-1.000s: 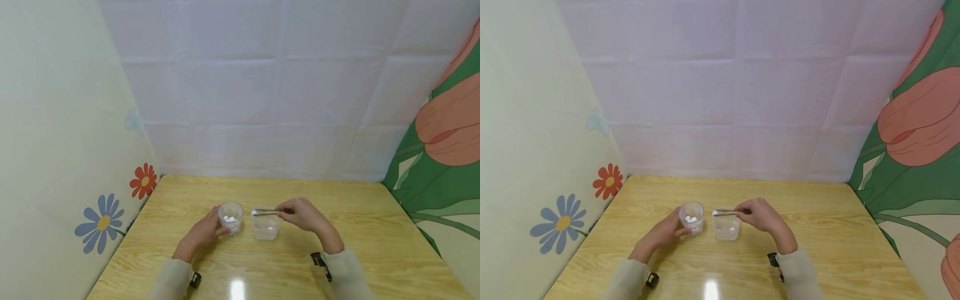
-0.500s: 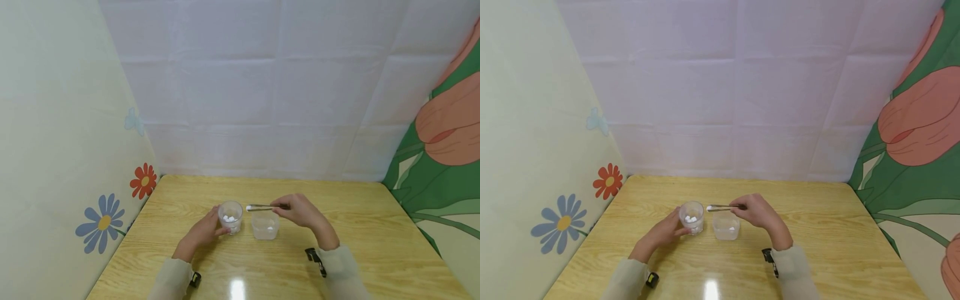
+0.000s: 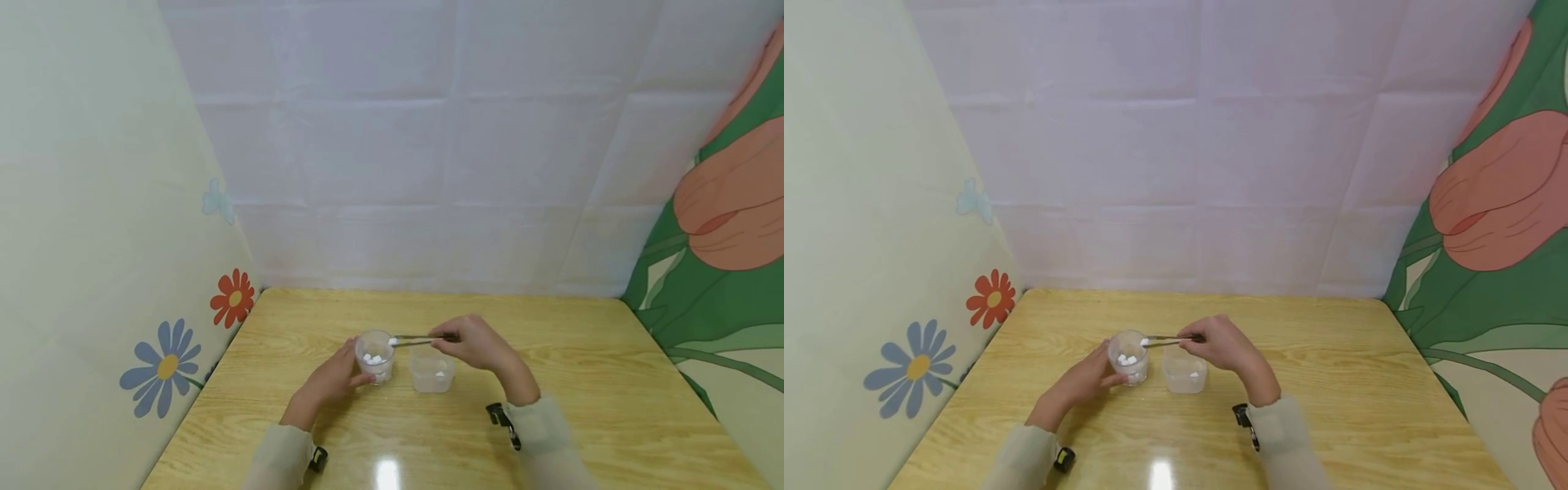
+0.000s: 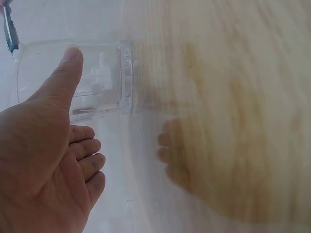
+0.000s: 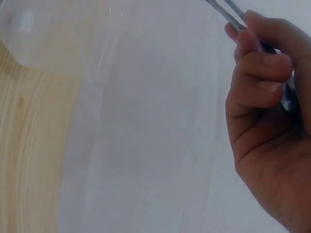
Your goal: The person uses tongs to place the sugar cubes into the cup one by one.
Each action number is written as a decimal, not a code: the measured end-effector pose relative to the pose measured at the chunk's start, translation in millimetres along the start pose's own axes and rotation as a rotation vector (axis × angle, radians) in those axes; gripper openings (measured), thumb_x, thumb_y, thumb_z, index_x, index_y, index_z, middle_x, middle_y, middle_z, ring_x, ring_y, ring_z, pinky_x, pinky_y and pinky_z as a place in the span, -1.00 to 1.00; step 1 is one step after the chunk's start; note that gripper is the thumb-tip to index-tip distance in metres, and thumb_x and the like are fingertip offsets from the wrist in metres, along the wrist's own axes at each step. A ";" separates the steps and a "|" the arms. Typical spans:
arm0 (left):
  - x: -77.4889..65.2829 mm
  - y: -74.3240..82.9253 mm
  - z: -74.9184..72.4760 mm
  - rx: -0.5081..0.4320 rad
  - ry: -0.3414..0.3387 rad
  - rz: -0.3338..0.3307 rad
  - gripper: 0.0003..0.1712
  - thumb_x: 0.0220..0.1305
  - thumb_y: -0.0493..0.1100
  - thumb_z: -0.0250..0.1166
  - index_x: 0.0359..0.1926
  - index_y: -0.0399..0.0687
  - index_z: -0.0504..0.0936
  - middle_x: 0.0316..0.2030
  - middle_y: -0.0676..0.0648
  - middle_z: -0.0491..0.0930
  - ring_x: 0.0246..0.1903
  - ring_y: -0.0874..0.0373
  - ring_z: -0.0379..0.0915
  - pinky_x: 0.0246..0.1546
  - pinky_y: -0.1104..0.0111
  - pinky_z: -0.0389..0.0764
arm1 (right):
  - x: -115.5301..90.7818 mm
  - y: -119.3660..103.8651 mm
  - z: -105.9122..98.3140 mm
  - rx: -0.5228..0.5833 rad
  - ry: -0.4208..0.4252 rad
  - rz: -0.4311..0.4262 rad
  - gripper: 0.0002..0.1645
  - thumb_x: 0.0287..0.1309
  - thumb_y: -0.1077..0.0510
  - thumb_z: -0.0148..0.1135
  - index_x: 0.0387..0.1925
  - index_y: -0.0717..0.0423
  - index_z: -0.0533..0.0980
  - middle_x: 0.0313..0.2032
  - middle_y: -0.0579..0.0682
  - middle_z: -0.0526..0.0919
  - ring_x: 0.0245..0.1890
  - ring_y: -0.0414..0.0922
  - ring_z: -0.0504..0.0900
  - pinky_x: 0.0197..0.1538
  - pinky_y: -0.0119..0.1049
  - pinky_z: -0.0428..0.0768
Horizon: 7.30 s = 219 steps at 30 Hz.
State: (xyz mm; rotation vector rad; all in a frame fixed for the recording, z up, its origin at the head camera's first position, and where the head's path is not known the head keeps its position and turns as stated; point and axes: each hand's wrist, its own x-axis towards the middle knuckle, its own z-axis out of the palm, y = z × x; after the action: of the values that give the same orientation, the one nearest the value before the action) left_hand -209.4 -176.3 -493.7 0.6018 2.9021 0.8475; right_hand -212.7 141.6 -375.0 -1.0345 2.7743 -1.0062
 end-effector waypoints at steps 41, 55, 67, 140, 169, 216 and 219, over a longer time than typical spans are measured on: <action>0.5 2.4 -2.4 -0.008 0.005 -0.002 0.07 0.33 0.28 0.28 0.57 -0.24 0.07 0.53 -0.26 0.14 0.52 -0.24 -0.01 0.45 -0.10 0.21 | 34.2 -19.5 35.3 -0.057 -0.062 -0.040 -0.82 0.30 0.21 0.34 -0.14 0.19 0.75 -0.27 -0.02 0.80 -0.43 -0.34 0.62 -0.35 -0.43 0.60; 1.1 1.5 -1.2 -0.013 0.004 0.001 0.05 0.33 0.27 0.28 0.57 -0.22 0.08 0.52 -0.25 0.15 0.52 -0.24 -0.01 0.45 -0.10 0.21 | 39.8 -26.1 38.9 -0.058 -0.091 -0.015 -0.84 0.29 0.24 0.35 -0.15 0.22 0.74 -0.32 -0.01 0.79 -0.52 -0.36 0.54 -0.43 -0.44 0.55; 0.6 2.1 -1.5 -0.017 -0.005 -0.003 0.05 0.34 0.26 0.28 0.58 -0.22 0.07 0.53 -0.25 0.14 0.53 -0.25 -0.02 0.46 -0.11 0.20 | 44.4 -27.4 42.9 -0.107 -0.113 -0.031 -0.88 0.28 0.25 0.35 -0.22 0.17 0.76 -0.39 -0.08 0.76 -0.55 -0.35 0.49 -0.42 -0.43 0.52; 1.6 0.3 -0.3 -0.008 -0.015 -0.007 0.05 0.33 0.29 0.26 0.58 -0.21 0.08 0.55 -0.22 0.10 0.54 -0.20 -0.06 0.49 -0.08 0.14 | -18.5 16.5 -28.1 -0.168 -0.213 0.120 -0.87 0.25 0.22 0.37 -0.22 0.20 0.74 -0.38 -0.13 0.74 -0.47 -0.36 0.58 -0.39 -0.43 0.59; -0.1 -0.5 1.0 -0.011 -0.010 -0.013 0.06 0.32 0.30 0.25 0.57 -0.21 0.08 0.54 -0.21 0.12 0.54 -0.20 -0.03 0.48 -0.08 0.16 | -1.0 0.9 -8.6 -0.369 -0.346 0.196 -0.88 0.23 0.21 0.39 -0.44 0.05 0.73 -0.48 -0.17 0.65 -0.54 -0.25 0.47 -0.40 -0.28 0.55; 2.1 -3.1 2.3 -0.007 -0.010 0.004 0.07 0.33 0.30 0.24 0.60 -0.17 0.03 0.55 -0.21 0.09 0.54 -0.21 -0.06 0.48 -0.09 0.17 | -4.4 3.0 -4.2 -0.301 -0.290 0.187 -0.88 0.28 0.24 0.35 -0.37 0.13 0.75 -0.49 -0.17 0.66 -0.59 -0.24 0.46 -0.45 -0.30 0.52; 2.1 -2.6 1.8 -0.007 -0.004 0.009 0.06 0.33 0.29 0.24 0.59 -0.16 0.04 0.55 -0.21 0.10 0.54 -0.21 -0.05 0.47 -0.09 0.17 | -6.0 5.6 -4.7 -0.287 -0.280 0.164 -0.89 0.28 0.23 0.35 -0.35 0.14 0.75 -0.49 -0.18 0.66 -0.59 -0.27 0.46 -0.46 -0.33 0.51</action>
State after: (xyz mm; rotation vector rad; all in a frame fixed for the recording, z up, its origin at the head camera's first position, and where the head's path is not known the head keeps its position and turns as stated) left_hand -211.9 -176.6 -496.4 0.6160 2.8939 0.8558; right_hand -212.4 151.0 -375.7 -0.8724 2.7582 -0.4164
